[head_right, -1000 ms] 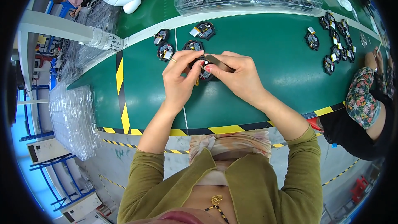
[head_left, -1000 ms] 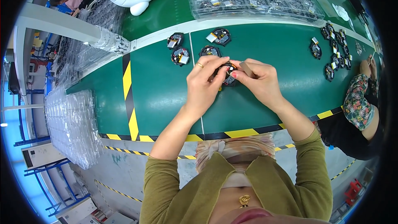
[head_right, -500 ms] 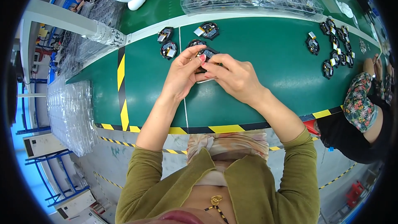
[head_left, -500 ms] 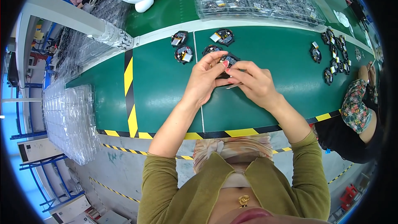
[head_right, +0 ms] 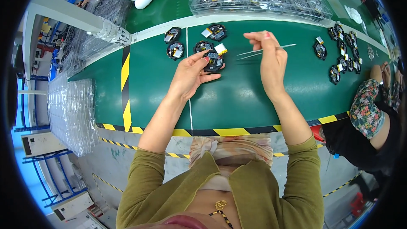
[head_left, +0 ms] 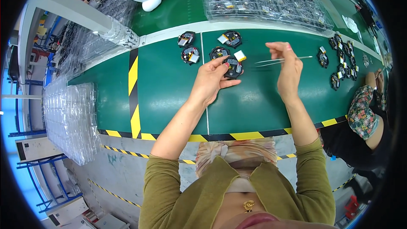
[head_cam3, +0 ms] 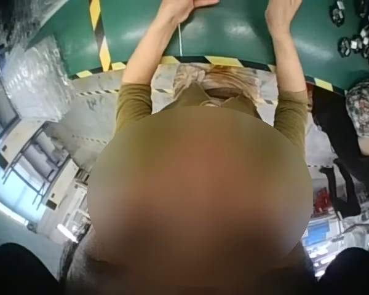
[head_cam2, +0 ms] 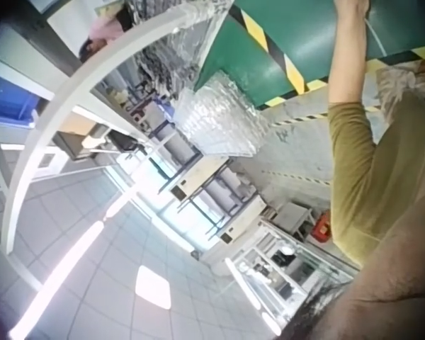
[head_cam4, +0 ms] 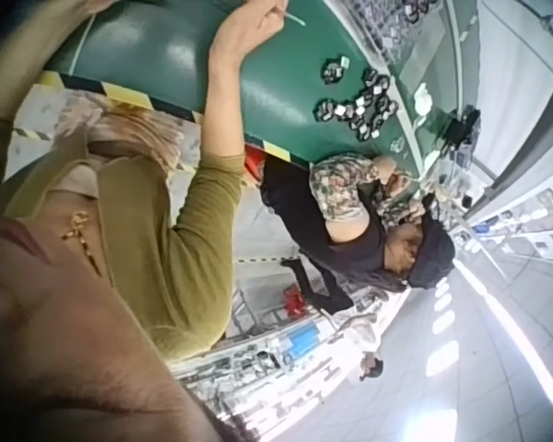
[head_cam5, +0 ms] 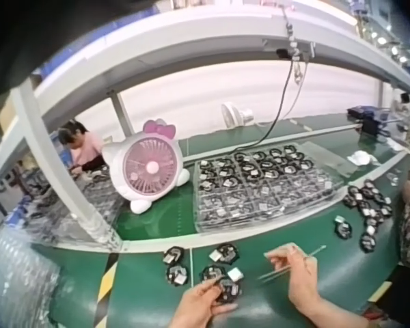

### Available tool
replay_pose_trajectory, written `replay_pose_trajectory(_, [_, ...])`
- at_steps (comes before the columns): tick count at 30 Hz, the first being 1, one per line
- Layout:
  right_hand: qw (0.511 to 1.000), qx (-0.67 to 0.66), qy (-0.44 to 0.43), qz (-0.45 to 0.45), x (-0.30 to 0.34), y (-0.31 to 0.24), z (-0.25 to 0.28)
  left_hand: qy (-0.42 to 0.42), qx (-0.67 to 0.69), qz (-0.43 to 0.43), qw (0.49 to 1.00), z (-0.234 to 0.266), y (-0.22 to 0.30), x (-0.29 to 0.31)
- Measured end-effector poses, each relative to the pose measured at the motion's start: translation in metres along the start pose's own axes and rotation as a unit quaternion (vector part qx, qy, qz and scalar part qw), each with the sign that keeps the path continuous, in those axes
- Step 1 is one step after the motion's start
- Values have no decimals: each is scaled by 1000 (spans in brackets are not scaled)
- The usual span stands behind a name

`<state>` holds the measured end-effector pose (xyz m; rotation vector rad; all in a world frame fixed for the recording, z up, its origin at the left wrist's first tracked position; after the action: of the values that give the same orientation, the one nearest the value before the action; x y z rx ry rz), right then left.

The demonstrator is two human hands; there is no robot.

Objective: Assembling small electronic components onto circuit boards using tweezers at a factory workbench.

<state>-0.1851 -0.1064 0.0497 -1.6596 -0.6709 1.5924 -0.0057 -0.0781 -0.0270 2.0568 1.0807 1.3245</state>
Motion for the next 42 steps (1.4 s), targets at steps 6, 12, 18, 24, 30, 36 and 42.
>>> replay_pose_trajectory(6, [916,-321,-41,-237,27,21,-31,0,28,-30,999,1,8,4])
replay_pose_trajectory(12, [916,-276,-97,-275,38,25,-44,10,55,-38,998,2,10,7])
replay_pose_trajectory(18, [914,-284,-65,-281,40,25,-44,-17,47,-32,998,-4,9,7])
replay_pose_trajectory(24, [952,-202,-136,-187,35,12,-45,-14,81,-25,996,1,5,5])
replay_pose_trajectory(30, [980,-101,-172,-24,34,-11,-48,-9,83,-33,996,3,5,5])
replay_pose_trajectory(36, [966,-146,-181,-115,29,-3,-46,-30,53,-34,998,-3,8,6])
replay_pose_trajectory(42, [905,-275,-128,-299,36,18,-43,-46,73,-27,996,-5,8,7])
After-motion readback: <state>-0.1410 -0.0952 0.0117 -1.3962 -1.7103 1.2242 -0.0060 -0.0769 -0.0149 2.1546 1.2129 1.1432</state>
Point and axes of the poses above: each hand's wrist, its own x-axis away from the middle knuckle, its own z-axis out of the back of the hand, y = z × x, the point moved 8 cm from there along -x, towards the middle knuckle, and after that the axes turned 11 degrees about z, right-handed, at the moved point
